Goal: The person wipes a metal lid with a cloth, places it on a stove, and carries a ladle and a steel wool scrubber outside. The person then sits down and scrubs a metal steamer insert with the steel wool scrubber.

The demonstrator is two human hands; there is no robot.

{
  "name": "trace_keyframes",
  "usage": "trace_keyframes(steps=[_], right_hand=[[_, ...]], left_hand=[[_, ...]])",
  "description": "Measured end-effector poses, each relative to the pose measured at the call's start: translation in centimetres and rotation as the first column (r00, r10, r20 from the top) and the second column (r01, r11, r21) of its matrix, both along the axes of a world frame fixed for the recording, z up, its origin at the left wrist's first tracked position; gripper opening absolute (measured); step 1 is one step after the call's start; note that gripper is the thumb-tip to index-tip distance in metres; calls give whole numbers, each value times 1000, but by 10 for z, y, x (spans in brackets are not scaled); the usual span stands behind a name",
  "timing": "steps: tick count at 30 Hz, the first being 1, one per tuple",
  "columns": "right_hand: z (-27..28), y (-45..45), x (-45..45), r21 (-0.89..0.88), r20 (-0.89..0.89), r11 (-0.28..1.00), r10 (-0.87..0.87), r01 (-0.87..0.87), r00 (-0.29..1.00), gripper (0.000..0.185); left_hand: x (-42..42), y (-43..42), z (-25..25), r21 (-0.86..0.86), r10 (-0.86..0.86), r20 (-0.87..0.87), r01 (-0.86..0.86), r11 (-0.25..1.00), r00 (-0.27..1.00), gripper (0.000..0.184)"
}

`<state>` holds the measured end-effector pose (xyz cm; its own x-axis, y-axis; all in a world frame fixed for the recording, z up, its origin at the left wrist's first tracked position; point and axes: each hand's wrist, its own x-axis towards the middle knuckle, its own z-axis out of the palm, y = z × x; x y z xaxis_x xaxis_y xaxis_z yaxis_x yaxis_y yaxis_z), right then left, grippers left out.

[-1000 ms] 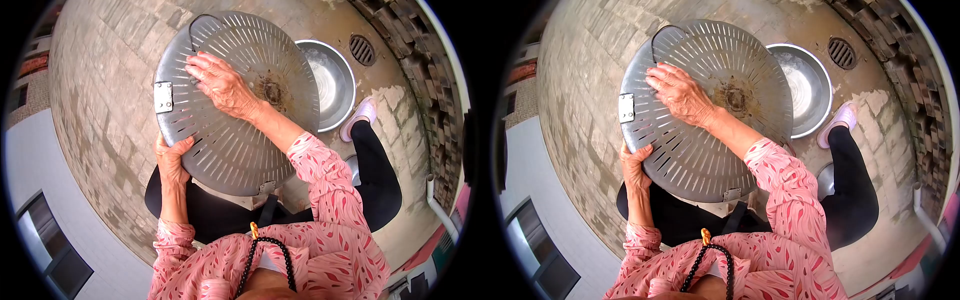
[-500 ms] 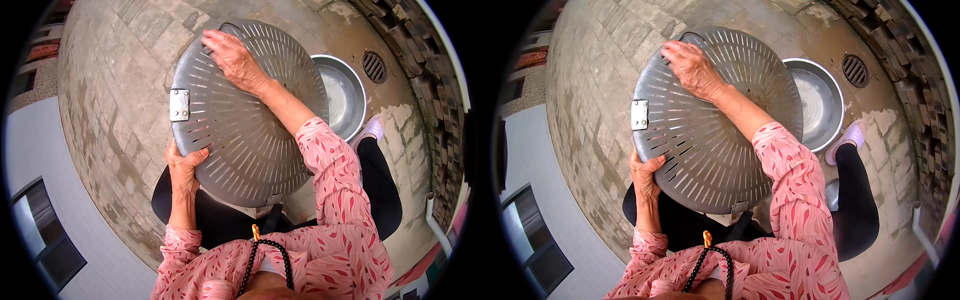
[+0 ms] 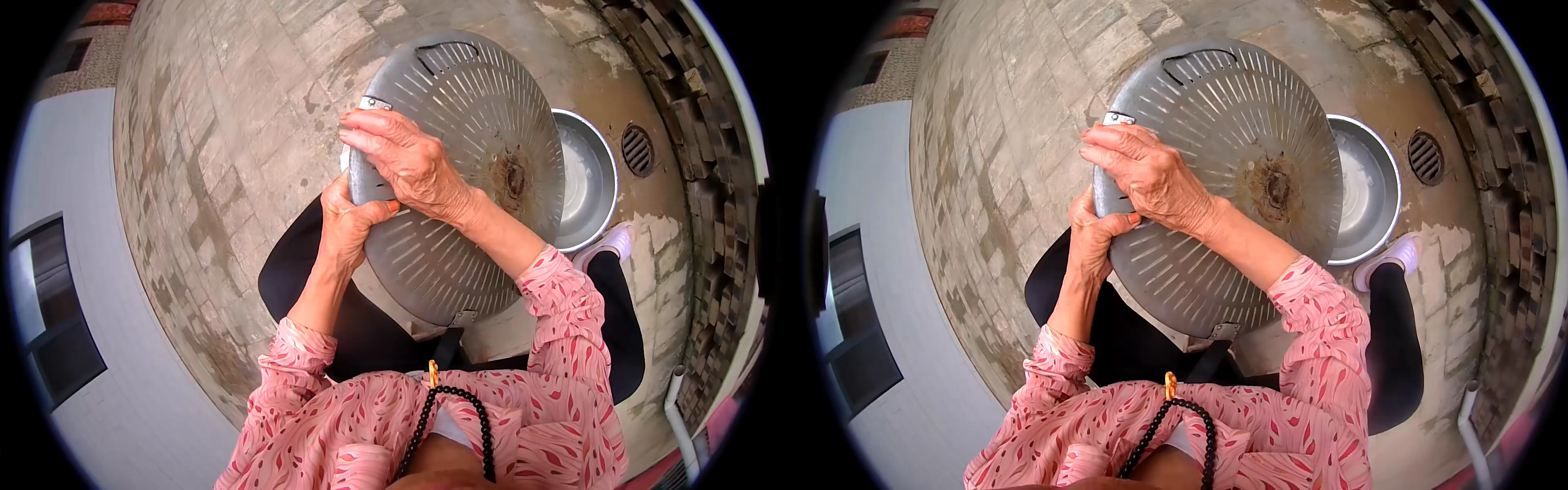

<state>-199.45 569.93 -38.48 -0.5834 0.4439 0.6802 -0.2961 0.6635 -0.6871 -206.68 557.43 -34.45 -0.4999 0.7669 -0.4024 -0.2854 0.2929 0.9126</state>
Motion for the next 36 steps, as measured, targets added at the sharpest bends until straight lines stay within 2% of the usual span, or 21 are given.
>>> trace_keyframes(steps=[3,5,7,8,9,11,12,13,15,17,18,19,21,22,23,25,27,29,31,34,36], right_hand=[[-32,27,31,103,127,974,-216,204,968,29],[-76,49,62,-108,291,872,-431,477,854,30],[-63,19,67,-170,298,851,-435,496,850,31],[-52,-3,66,-200,300,839,-439,505,847,31],[-27,-37,60,-258,263,874,-346,412,900,34],[0,-98,56,-176,146,961,-189,213,971,40],[-5,-108,60,-130,130,976,-161,177,978,37],[-17,-104,70,-114,184,951,-264,287,947,36],[-55,-74,96,-69,270,879,-439,472,857,35],[-109,-35,140,-223,398,706,-564,673,723,32],[-158,-22,165,-208,472,612,-621,763,626,32],[-159,-15,173,-185,542,512,-659,839,522,31],[-169,-20,164,-201,480,513,-691,835,540,32],[-147,-27,149,-210,454,514,-702,832,549,32],[-108,-40,130,-285,401,572,-658,769,637,32],[-62,-65,106,-252,280,787,-498,563,821,37],[-93,-53,113,-174,305,793,-520,583,798,36],[-142,-14,144,-168,393,625,-667,763,633,32],[-223,15,185,-132,526,379,-757,916,389,30],[-238,39,185,-97,647,302,-705,948,290,32],[-169,43,134,-208,485,492,-699,846,525,33]], left_hand=[[3,3,6,21,21,38,-22,1000,999,46],[4,2,5,76,40,87,-47,996,995,38],[5,5,2,102,97,99,-107,989,990,34],[1,3,-3,137,59,107,-74,988,992,32],[-1,-2,-7,141,68,116,-84,986,991,31],[-4,-4,-15,160,61,134,-82,984,989,29],[-3,-6,-10,175,30,99,-47,984,995,27],[4,-4,-4,182,43,137,-68,981,990,25],[5,-6,-6,156,64,134,-85,984,989,27],[2,-7,-5,185,48,108,-68,980,993,28],[1,-6,-6,204,43,91,-61,977,995,29],[1,-5,-7,207,46,83,-63,976,995,29],[1,-3,-12,205,62,66,-74,976,996,30],[4,-2,-9,213,86,62,-97,972,994,29],[6,-5,-5,172,82,41,-88,981,996,29],[2,-2,-4,131,57,-3,-57,990,998,30],[3,-4,-5,125,69,33,-73,990,997,30],[2,-5,-6,110,101,48,-105,988,994,31],[-2,-6,-6,72,115,41,-118,990,992,34],[-5,-6,-13,-31,178,0,-178,983,984,36],[3,1,-2,-97,180,-21,-181,979,984,37]])
